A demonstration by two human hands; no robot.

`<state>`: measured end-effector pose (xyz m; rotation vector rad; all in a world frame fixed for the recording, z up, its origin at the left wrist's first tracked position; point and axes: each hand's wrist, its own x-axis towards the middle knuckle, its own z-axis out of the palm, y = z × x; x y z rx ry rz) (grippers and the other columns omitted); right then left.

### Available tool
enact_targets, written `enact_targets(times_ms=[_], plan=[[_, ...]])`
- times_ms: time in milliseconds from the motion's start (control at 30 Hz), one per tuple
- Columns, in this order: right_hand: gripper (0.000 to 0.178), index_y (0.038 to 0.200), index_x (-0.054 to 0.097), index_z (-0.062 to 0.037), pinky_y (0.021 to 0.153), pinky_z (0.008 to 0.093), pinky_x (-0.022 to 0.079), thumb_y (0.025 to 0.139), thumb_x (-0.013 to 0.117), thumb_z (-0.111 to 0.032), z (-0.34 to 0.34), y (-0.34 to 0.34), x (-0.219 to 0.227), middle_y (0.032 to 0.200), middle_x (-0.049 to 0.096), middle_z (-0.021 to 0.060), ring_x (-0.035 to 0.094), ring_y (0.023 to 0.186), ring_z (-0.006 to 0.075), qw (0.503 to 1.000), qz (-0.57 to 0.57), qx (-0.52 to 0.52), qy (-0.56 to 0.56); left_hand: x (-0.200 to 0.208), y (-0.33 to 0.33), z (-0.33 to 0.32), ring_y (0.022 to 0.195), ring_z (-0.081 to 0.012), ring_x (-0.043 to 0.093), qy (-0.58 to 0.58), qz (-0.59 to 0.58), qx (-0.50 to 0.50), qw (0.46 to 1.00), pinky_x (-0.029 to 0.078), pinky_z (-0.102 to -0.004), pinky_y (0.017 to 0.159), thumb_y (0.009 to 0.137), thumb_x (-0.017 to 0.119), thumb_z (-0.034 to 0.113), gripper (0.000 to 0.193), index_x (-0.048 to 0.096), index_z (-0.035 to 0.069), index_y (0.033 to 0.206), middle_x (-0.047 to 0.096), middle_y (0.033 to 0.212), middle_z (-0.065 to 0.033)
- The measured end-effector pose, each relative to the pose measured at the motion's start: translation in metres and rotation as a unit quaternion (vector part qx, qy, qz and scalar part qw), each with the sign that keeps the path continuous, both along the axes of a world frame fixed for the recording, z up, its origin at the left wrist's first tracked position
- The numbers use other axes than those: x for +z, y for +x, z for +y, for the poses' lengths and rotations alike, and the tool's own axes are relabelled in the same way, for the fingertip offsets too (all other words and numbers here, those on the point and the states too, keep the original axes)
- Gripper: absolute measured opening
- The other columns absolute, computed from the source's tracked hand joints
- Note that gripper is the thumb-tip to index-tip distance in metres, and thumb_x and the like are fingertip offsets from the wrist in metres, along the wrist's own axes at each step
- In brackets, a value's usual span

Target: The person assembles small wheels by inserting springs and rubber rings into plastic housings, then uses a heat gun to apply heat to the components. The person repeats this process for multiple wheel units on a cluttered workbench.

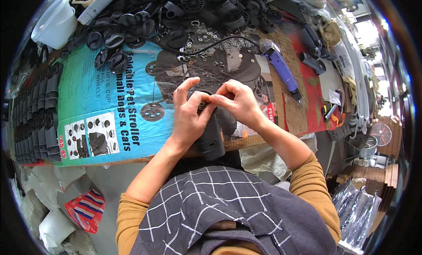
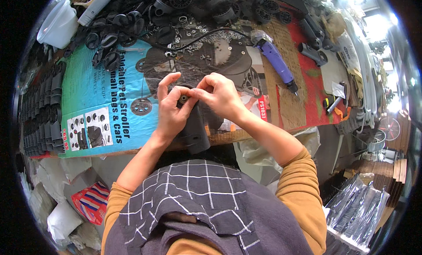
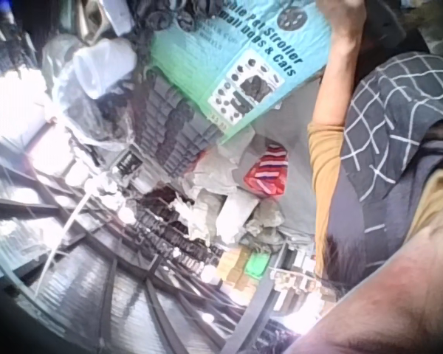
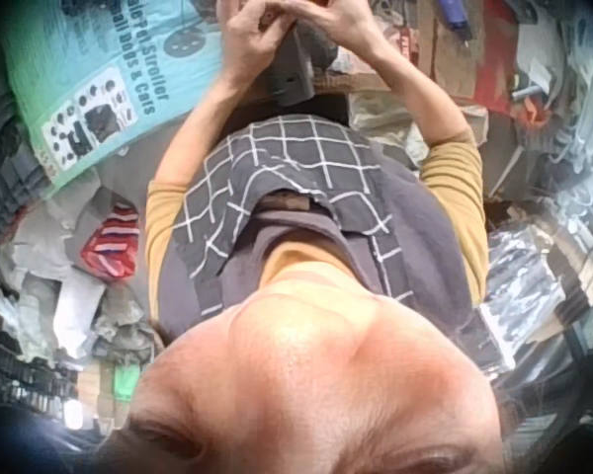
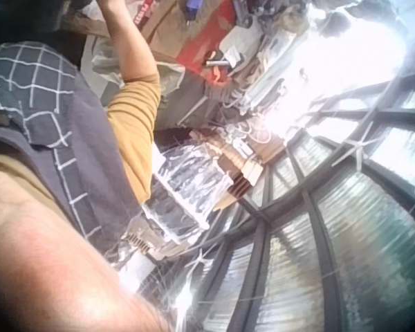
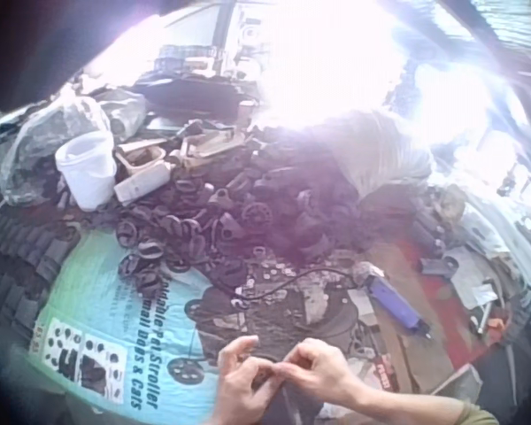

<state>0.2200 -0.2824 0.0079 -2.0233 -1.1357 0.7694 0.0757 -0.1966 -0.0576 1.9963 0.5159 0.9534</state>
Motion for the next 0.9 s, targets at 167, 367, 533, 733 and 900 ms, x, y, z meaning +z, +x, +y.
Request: enact_targets(times_ms=[167, 367, 533, 733, 900], plan=[[0.027, 0.095, 0.070, 0.0015, 0.070, 0.0313, 0.048, 0.089, 0.069, -0.025, -0.008, 0.004, 0.002, 0.084, 0.063, 0.0103, 0.060, 0.079, 0.0175, 0.998, 0.048, 0.034, 0.010, 0.000, 0.000, 0.000, 0.119, -0.0329, 0.047, -0.026, -0.007, -0.007, 1.000, 0.038, -0.0422, 0.101, 0.081, 0.075, 0.012, 0.014, 0.068, 0.005, 0.091, 0.048, 0.129, -0.0157], [0.031, 0.104, 0.070, -0.0027, 0.089, 0.0377, 0.048, 0.087, 0.069, -0.029, -0.028, 0.071, -0.006, 0.101, 0.068, 0.0136, 0.063, 0.098, 0.0280, 0.973, -0.186, 0.007, 0.135, -0.004, 0.000, 0.000, 0.116, -0.0298, 0.047, -0.011, -0.004, -0.013, 1.000, 0.039, -0.0400, 0.099, 0.083, 0.071, 0.008, 0.012, 0.066, 0.003, 0.092, 0.047, 0.126, -0.0154], [0.068, 0.133, 0.044, -0.0041, 0.096, 0.0457, 0.044, 0.074, 0.072, -0.023, -0.059, 0.178, -0.025, 0.124, 0.058, 0.0193, 0.056, 0.109, 0.0378, 0.890, -0.393, -0.165, -0.163, -0.003, 0.001, 0.000, 0.115, -0.0308, 0.046, -0.035, -0.018, -0.018, 0.999, 0.040, -0.0398, 0.097, 0.081, 0.072, 0.007, 0.013, 0.065, 0.004, 0.092, 0.046, 0.126, -0.0144], [0.065, 0.124, 0.037, -0.0060, 0.076, 0.0319, 0.050, 0.071, 0.073, -0.013, -0.061, 0.137, -0.004, 0.100, 0.056, 0.0113, 0.060, 0.085, 0.0210, 0.936, -0.181, -0.223, 0.201, -0.002, 0.001, 0.001, 0.116, -0.0323, 0.046, -0.043, -0.022, -0.019, 0.999, 0.038, -0.0420, 0.099, 0.080, 0.072, 0.009, 0.014, 0.064, 0.005, 0.091, 0.046, 0.126, -0.0147], [0.066, 0.128, 0.029, -0.0098, 0.073, 0.0327, 0.052, 0.077, 0.069, -0.006, -0.035, 0.072, 0.014, 0.101, 0.054, 0.0099, 0.059, 0.081, 0.0168, 0.890, 0.018, -0.223, 0.398, -0.004, 0.000, 0.001, 0.115, -0.0332, 0.047, -0.033, -0.027, -0.018, 0.999, 0.038, -0.0426, 0.098, 0.079, 0.072, 0.009, 0.015, 0.064, 0.007, 0.092, 0.046, 0.127, -0.0144]])
